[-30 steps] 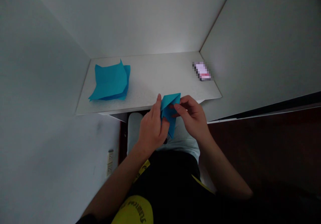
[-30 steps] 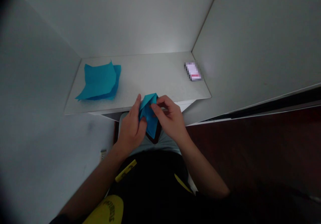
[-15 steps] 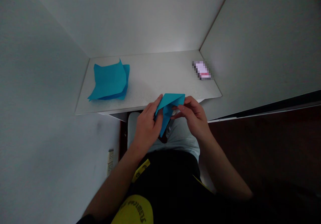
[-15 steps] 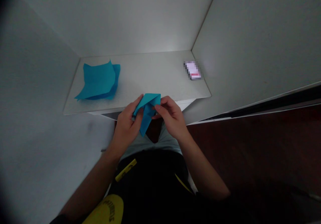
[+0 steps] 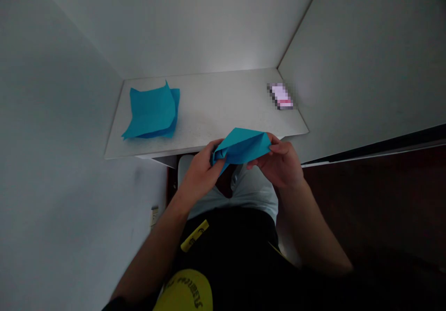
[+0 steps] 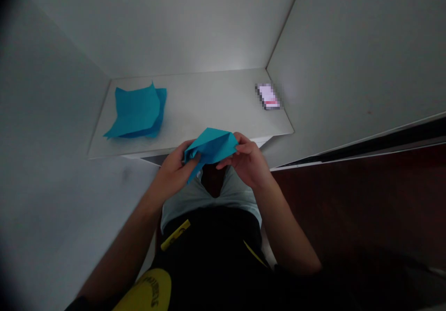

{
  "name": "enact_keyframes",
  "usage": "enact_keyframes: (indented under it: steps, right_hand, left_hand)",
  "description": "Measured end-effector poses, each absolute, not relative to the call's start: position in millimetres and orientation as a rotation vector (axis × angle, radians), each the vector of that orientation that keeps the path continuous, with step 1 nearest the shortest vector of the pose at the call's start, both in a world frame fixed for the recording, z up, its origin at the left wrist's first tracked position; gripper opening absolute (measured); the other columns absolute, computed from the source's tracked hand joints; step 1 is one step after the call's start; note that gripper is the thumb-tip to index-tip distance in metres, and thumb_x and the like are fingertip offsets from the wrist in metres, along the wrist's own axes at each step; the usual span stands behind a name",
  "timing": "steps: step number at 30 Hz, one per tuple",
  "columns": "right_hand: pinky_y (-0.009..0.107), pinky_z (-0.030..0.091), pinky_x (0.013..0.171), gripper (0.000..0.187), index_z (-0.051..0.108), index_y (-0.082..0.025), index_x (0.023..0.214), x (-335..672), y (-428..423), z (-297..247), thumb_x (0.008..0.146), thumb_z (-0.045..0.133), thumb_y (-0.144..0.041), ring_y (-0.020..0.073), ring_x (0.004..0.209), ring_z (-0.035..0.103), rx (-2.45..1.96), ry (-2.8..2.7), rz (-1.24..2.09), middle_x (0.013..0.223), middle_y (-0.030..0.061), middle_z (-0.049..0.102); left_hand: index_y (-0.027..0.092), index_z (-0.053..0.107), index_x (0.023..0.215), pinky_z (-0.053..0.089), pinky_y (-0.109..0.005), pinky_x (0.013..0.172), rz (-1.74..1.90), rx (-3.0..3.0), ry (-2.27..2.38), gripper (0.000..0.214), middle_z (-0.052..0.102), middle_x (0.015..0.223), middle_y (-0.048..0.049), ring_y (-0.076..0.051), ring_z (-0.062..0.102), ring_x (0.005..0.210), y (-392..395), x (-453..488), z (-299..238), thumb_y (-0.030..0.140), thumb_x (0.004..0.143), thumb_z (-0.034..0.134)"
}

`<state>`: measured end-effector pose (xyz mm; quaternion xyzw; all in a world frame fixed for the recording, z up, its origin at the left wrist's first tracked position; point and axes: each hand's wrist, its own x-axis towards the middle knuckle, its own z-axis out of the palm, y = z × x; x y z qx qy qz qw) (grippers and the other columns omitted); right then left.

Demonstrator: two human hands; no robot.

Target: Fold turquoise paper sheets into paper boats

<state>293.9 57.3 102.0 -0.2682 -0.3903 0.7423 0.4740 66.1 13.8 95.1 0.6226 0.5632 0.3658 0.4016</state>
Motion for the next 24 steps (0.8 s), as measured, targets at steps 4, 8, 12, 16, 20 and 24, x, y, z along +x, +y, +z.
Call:
enact_keyframes:
  steps: [4,8,12,16,20,24]
  right_hand:
    - [0.031,0.059,0.051,0.020,0.055,-0.027,0.078,294.3,60.2,93.3,0.090,0.066,-0.039,0.0159,0.061,0.057,-0.741,-1.018,1.681,0.072,-0.0034,0.049]
    - [0.034,0.054,0.059,0.029,0.062,-0.032,0.109,289.0,43.7,91.5,0.086,0.078,-0.031,0.0192,0.080,0.061,-1.028,-1.293,0.776,0.103,0.0015,0.061]
    - [0.044,0.053,0.083,0.037,0.070,-0.036,0.124,289.3,20.4,103.5,0.092,0.086,-0.027,0.0248,0.099,0.066,-0.903,-1.969,-0.043,0.115,0.0039,0.071]
    - [0.046,0.044,0.085,0.029,0.072,-0.029,0.132,284.6,19.8,108.0,0.104,0.077,-0.025,0.0263,0.105,0.063,-0.896,-2.402,-0.204,0.132,0.0020,0.080]
    - [0.045,0.036,0.082,0.013,0.077,-0.026,0.117,278.9,30.1,102.7,0.104,0.078,-0.027,0.0289,0.105,0.057,-1.020,-2.489,-0.273,0.120,0.0045,0.081]
    - [0.045,0.033,0.083,0.007,0.078,-0.028,0.103,276.1,32.8,99.1,0.101,0.083,-0.030,0.0298,0.104,0.052,-1.069,-2.496,-0.326,0.113,0.0044,0.079]
  left_hand:
    - [0.022,0.068,0.146,0.060,-0.048,0.110,0.880,1.575,1.402,0.044,0.080,0.136,-0.0100,-0.030,0.076,0.121,13.7,65.4,93.4,0.029,0.102,0.064]
    - [0.022,0.069,0.144,0.057,-0.053,0.117,0.884,1.652,1.506,0.043,0.078,0.140,-0.0121,-0.032,0.074,0.128,14.1,67.0,91.5,0.024,0.101,0.064]
    - [0.020,0.070,0.144,0.054,-0.055,0.120,0.834,1.747,1.588,0.045,0.078,0.143,-0.0133,-0.033,0.072,0.133,16.5,67.0,91.1,0.019,0.100,0.061]
    - [0.017,0.072,0.139,0.053,-0.052,0.121,0.780,1.767,1.511,0.040,0.079,0.141,-0.0132,-0.032,0.073,0.133,19.0,66.9,92.1,0.019,0.101,0.058]
    - [0.019,0.068,0.147,0.052,-0.050,0.121,0.816,1.661,1.526,0.043,0.077,0.145,-0.0125,-0.030,0.072,0.133,19.3,68.4,92.6,0.027,0.106,0.058]
    - [0.023,0.072,0.137,0.054,-0.045,0.115,0.786,1.605,1.506,0.034,0.080,0.135,-0.0088,-0.028,0.074,0.125,19.6,69.1,93.3,0.037,0.111,0.054]
